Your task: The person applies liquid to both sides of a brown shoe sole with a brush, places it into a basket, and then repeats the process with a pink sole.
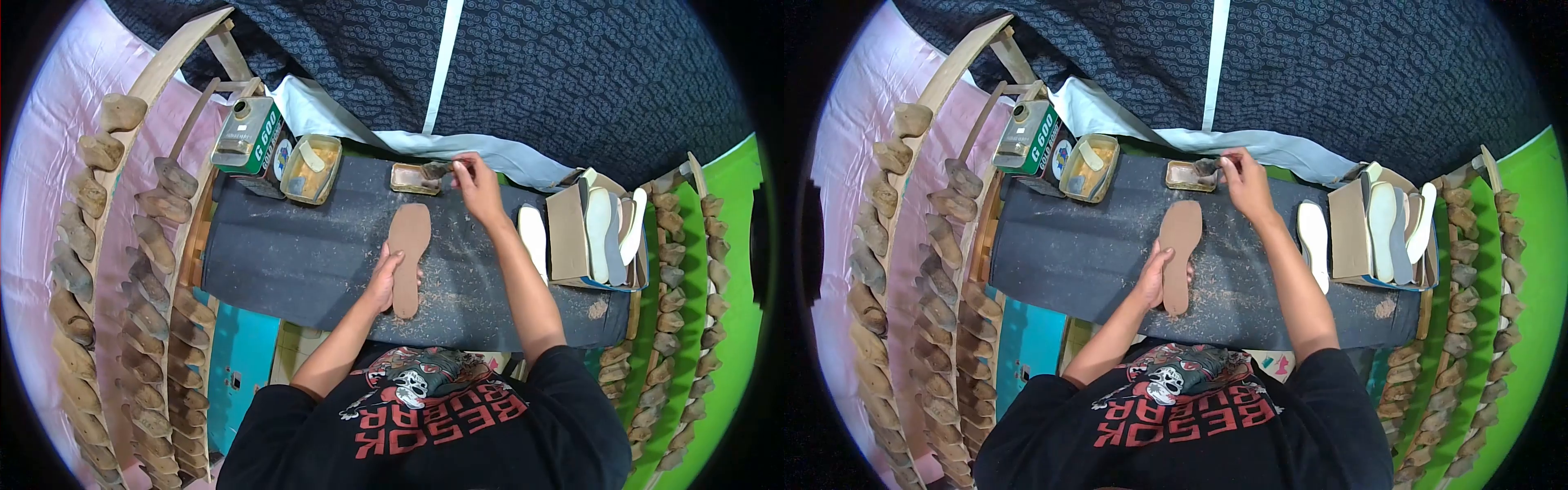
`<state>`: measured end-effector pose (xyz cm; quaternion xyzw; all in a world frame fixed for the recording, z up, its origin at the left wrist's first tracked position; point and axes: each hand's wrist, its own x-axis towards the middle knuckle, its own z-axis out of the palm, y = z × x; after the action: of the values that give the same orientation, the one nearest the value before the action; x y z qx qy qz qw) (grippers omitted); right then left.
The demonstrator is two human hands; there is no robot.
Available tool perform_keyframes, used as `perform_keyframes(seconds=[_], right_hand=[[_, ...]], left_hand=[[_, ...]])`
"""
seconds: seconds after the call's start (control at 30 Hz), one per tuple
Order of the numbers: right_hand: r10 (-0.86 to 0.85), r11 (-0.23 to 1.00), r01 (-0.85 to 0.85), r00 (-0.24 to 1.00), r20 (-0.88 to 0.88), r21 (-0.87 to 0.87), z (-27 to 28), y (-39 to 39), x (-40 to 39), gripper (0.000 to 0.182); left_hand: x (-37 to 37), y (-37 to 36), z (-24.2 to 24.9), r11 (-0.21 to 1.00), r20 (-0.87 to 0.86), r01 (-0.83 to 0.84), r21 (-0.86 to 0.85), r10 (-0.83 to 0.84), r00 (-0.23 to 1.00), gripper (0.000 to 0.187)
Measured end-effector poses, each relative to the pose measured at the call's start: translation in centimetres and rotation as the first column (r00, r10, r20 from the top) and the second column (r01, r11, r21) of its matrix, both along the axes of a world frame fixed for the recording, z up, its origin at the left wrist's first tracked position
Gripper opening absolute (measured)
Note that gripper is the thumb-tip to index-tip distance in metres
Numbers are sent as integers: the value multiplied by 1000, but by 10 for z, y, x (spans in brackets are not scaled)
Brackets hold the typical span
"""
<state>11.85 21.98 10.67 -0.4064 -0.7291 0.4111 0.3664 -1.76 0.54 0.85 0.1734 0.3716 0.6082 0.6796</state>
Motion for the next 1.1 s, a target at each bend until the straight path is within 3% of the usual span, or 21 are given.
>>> perform_keyframes(seconds=[0.13, 0.2, 0.27, 0.33, 0.43, 0.53, 0.6, 0.7, 0.83, 0.87, 0.93, 1.0, 1.1], right_hand=[[-2, 999, 5, 997, -76, 35, 16, -29, 18, 16], [5, 997, -4, 1000, -8, 75, 33, -48, 23, 15], [48, 913, -96, 991, 128, 397, 41, -61, 26, 16], [63, 909, -125, 984, 167, 398, 50, -75, 29, 18], [228, 848, -332, 932, 281, 414, 52, -91, 33, 21], [234, 840, -346, 926, 296, 417, 63, -98, 39, 20], [189, 848, -291, 947, 260, 444, 58, -84, 45, 18], [-4, 923, -50, 990, 140, 381, 65, -73, 48, 12], [4, 939, -61, 986, 165, 339, 69, -85, 40, 15], [52, 884, -107, 990, 131, 455, 59, -88, 36, 15], [111, 941, -156, 981, 161, 299, 62, -104, 31, 15], [119, 931, -153, 986, 121, 331, 60, -102, 30, 14], [-54, 926, 36, 998, 37, 375, 63, -83, 36, 11]], left_hand=[[-6, 13, 11, 998, -2, -8, 61, 8, 1000, 49], [-6, 18, 12, 995, -4, 8, 96, -8, 1000, 50], [-5, 23, 12, 990, 44, 54, 130, -60, 997, 54], [0, 26, 16, 990, 28, 51, 134, -55, 998, 55], [4, 29, 18, 989, -1, 36, 142, -36, 999, 56], [9, 29, 18, 988, -8, 43, 152, -42, 999, 58], [12, 27, 19, 987, 0, 51, 151, -51, 999, 59], [18, 28, 20, 981, -26, 85, 176, -82, 996, 62], [21, 28, 19, 980, -43, 87, 178, -81, 996, 62], [22, 28, 19, 982, -35, 66, 176, -61, 998, 62], [20, 27, 20, 984, -29, 42, 175, -38, 999, 62], [17, 25, 21, 987, -39, 35, 160, -29, 999, 62], [14, 24, 21, 982, -38, 51, 184, -45, 998, 63]])
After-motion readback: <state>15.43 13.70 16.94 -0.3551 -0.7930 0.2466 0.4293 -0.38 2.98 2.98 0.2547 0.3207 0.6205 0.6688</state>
